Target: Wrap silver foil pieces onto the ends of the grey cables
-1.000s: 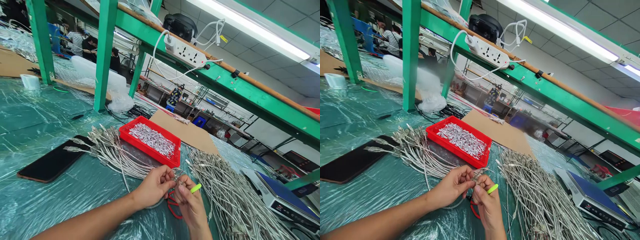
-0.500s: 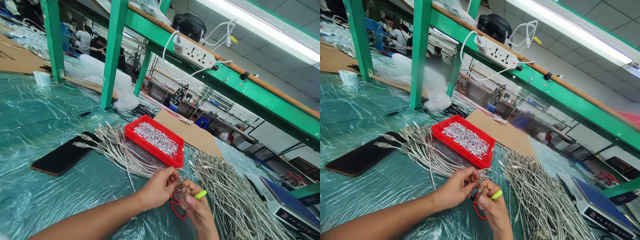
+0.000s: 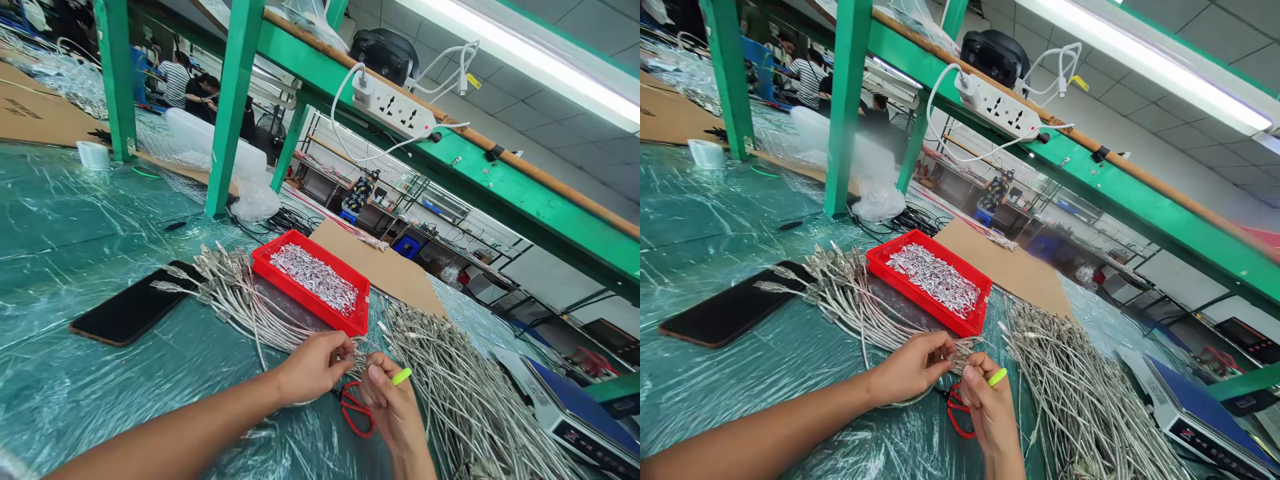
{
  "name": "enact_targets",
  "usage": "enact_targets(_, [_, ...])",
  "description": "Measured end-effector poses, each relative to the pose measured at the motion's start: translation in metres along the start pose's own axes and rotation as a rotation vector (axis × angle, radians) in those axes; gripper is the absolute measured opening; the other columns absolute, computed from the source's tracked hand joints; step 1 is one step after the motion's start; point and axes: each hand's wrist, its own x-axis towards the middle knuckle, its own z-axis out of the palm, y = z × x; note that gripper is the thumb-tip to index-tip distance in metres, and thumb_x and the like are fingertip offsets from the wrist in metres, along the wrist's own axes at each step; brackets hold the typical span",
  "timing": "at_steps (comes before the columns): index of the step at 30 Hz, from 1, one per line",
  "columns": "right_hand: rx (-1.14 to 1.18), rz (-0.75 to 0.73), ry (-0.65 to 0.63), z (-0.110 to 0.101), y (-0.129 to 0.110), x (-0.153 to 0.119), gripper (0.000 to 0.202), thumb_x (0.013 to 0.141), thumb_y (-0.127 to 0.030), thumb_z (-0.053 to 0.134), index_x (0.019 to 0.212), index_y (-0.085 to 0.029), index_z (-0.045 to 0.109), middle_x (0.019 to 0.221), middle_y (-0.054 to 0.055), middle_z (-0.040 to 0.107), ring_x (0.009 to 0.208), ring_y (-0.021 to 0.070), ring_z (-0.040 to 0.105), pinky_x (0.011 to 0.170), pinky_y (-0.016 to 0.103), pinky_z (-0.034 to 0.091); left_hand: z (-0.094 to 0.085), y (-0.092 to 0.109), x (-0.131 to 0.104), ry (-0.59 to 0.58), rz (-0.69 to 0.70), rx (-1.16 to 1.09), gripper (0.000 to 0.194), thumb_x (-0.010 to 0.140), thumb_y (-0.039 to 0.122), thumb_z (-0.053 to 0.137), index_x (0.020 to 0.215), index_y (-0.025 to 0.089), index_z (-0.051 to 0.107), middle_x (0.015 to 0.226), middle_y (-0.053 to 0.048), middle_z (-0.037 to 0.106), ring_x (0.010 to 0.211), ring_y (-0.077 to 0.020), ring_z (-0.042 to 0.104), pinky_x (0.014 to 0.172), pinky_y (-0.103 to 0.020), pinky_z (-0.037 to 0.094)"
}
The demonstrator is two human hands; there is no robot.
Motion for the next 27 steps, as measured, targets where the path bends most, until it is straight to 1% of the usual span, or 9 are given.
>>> enact_targets(2, [-0.008,-0.013,0.042,-0.001,-0.003,0.001,0.022,0.076,-0.032,0.077,0.08,-0.017,0.062,0.048,-0.012,0.027,0.042,0.0037,0.016,0.042,0.019,0.016,-0.001,0.004,0.0,-0.048,-0.071,-0.117,0.004,0.079,0.018,0.058,0.082,0.017,0.057,0.067,0.004,0.051,0.058,-0.0111,0.045,0.054,-0.021,0.035])
enact_targets(5, [-0.033,-0.018,0.073,0.0,-0.005,0.002,0.025,0.073,-0.033,0.079,0.079,-0.017,0.062,0.047,-0.012,0.029,0.041,0.0033,0.016,0.041,0.018,0.016,-0.004,0.015,-0.002,-0.127,-0.077,-0.28,0.014,0.079,0.022,0.058,0.092,0.016,0.057,0.069,0.004,0.051,0.056,-0.0105,0.046,0.051,-0.02,0.036])
enact_targets(7, [-0.056,-0.013,0.083,0.002,-0.004,0.002,0.025,0.074,-0.034,0.079,0.077,-0.016,0.062,0.048,-0.011,0.03,0.042,0.0029,0.018,0.041,0.017,0.016,-0.006,0.022,-0.003,-0.139,-0.085,-0.37,0.021,0.081,0.026,0.056,0.099,0.016,0.058,0.073,0.002,0.053,0.055,-0.0101,0.047,0.05,-0.02,0.038])
enact_targets(8, [-0.064,-0.011,0.087,0.004,-0.003,0.002,0.025,0.074,-0.035,0.079,0.077,-0.016,0.062,0.048,-0.011,0.03,0.042,0.0028,0.018,0.042,0.017,0.016,-0.006,0.024,-0.003,-0.133,-0.102,-0.397,0.021,0.082,0.029,0.055,0.099,0.016,0.058,0.072,0.002,0.052,0.054,-0.0097,0.046,0.049,-0.02,0.038])
enact_targets(11, [-0.067,-0.017,0.108,0.007,0.0,0.002,0.026,0.074,-0.035,0.079,0.078,-0.016,0.062,0.048,-0.011,0.03,0.042,0.0029,0.02,0.041,0.017,0.018,-0.006,0.025,-0.001,-0.106,-0.16,-0.387,0.019,0.082,0.033,0.057,0.09,0.015,0.058,0.062,0.005,0.047,0.049,-0.0089,0.042,0.045,-0.019,0.037])
enact_targets(16, [-0.068,-0.01,0.127,0.01,0.001,0.002,0.026,0.073,-0.036,0.079,0.079,-0.016,0.062,0.048,-0.011,0.031,0.042,0.003,0.019,0.041,0.017,0.018,-0.003,0.017,0.002,-0.134,-0.193,-0.398,0.018,0.08,0.033,0.06,0.077,0.017,0.053,0.055,0.008,0.044,0.046,-0.0079,0.04,0.043,-0.018,0.036])
enact_targets(22, [-0.041,-0.011,0.081,0.012,0.002,0.001,0.024,0.075,-0.034,0.078,0.077,-0.016,0.063,0.047,-0.011,0.031,0.042,0.0032,0.019,0.041,0.016,0.019,-0.003,0.011,0.003,-0.09,-0.197,-0.397,0.018,0.079,0.032,0.06,0.074,0.018,0.05,0.053,0.008,0.045,0.045,-0.0074,0.042,0.041,-0.016,0.034])
enact_targets(25, [-0.018,-0.018,0.001,0.011,0.004,-0.002,0.019,0.077,-0.031,0.076,0.078,-0.016,0.063,0.047,-0.011,0.029,0.042,0.0036,0.019,0.042,0.016,0.02,-0.004,0.008,0.005,-0.043,-0.214,-0.394,0.018,0.079,0.033,0.058,0.073,0.018,0.049,0.05,0.009,0.044,0.041,-0.0072,0.042,0.038,-0.016,0.033])
enact_targets(27, [-0.001,-0.033,-0.062,0.01,0.006,-0.004,0.017,0.078,-0.03,0.074,0.078,-0.017,0.064,0.048,-0.011,0.029,0.043,0.004,0.021,0.043,0.016,0.022,-0.004,0.007,0.007,-0.013,-0.255,-0.417,0.02,0.078,0.035,0.058,0.072,0.019,0.049,0.048,0.009,0.044,0.038,-0.0076,0.042,0.036,-0.017,0.033])
